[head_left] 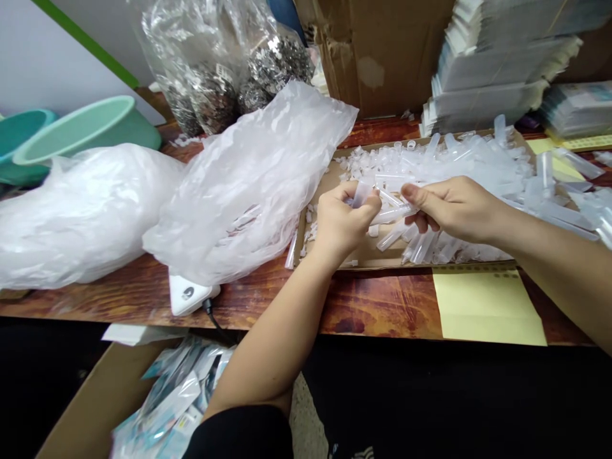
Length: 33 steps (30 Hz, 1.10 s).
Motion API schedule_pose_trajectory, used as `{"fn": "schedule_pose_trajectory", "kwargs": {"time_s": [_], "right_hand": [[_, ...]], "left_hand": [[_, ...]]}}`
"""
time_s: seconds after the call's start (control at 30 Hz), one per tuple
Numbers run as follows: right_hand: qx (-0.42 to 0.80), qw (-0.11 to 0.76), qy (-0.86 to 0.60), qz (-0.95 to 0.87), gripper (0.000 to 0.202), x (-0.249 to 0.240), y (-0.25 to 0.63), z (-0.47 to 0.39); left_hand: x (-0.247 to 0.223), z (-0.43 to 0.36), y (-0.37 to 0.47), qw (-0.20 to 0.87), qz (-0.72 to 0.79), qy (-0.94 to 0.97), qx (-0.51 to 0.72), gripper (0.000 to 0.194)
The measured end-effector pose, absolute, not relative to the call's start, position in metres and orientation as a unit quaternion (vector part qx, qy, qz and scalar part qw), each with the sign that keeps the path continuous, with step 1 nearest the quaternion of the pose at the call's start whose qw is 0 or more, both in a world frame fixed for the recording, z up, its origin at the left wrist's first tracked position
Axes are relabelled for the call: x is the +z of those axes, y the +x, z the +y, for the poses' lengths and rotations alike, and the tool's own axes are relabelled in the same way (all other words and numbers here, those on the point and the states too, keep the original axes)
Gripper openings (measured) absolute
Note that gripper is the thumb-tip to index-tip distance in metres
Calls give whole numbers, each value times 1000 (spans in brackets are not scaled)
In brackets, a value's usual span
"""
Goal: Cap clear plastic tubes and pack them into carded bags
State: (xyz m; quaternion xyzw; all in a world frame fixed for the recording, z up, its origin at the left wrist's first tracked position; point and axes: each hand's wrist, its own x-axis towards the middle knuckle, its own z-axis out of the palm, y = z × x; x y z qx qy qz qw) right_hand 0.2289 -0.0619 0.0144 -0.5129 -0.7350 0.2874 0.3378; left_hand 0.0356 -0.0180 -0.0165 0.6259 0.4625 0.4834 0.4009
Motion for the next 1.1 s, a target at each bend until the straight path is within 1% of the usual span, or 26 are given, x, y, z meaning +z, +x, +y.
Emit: {"fn": "schedule_pose_trajectory", "kwargs": {"time_s": [0.1, 0.17, 0.23, 0.33, 0.43, 0.47, 0.57, 0.7, 0.8, 0.83, 0.87, 0.9, 0.97, 1.03, 1.1], "right_hand": [[233, 361, -499, -752, 36, 16, 229, -65], [218, 354, -496, -762, 30, 17, 227, -68], [216, 341, -508, -761, 33, 18, 224, -70], [202, 351, -508, -760, 31, 19, 221, -71], [253, 340, -526, -737, 45, 20, 219, -72], [262, 339, -532, -730, 47, 19, 219, -72], [243, 354, -525, -735, 38, 18, 218, -72], [316, 310, -533, -721, 45, 18, 219, -72], [284, 341, -524, -727, 33, 20, 220, -72], [288, 352, -524, -720, 33, 20, 220, -72], [324, 356, -527, -701, 37, 20, 219, -73], [390, 349, -531, -666, 44, 20, 219, -73], [556, 316, -533, -554, 56, 19, 218, -75], [676, 281, -527, -432, 59, 18, 215, -79], [717, 268, -539, -351, 56, 18, 212, -86]], "left_hand": [[-14, -20, 38, 459, 477, 587, 466, 26], [-12, -21, 39, 491, 481, 562, 460, 25], [-11, -21, 40, 514, 483, 545, 454, 24], [-11, -22, 40, 531, 479, 542, 441, 23], [-12, -22, 41, 524, 475, 550, 445, 23], [-12, -23, 41, 528, 477, 545, 444, 23], [-12, -24, 43, 552, 482, 526, 432, 22], [-13, -25, 44, 532, 481, 541, 440, 23], [-14, -26, 44, 535, 485, 547, 423, 23], [-15, -27, 44, 525, 486, 556, 423, 23], [-17, -28, 44, 500, 487, 572, 431, 24], [-18, -29, 43, 458, 486, 596, 445, 26], [-20, -31, 41, 338, 467, 661, 480, 31], [-21, -34, 38, 221, 418, 728, 496, 36], [-19, -36, 35, 151, 366, 782, 481, 39]]}}
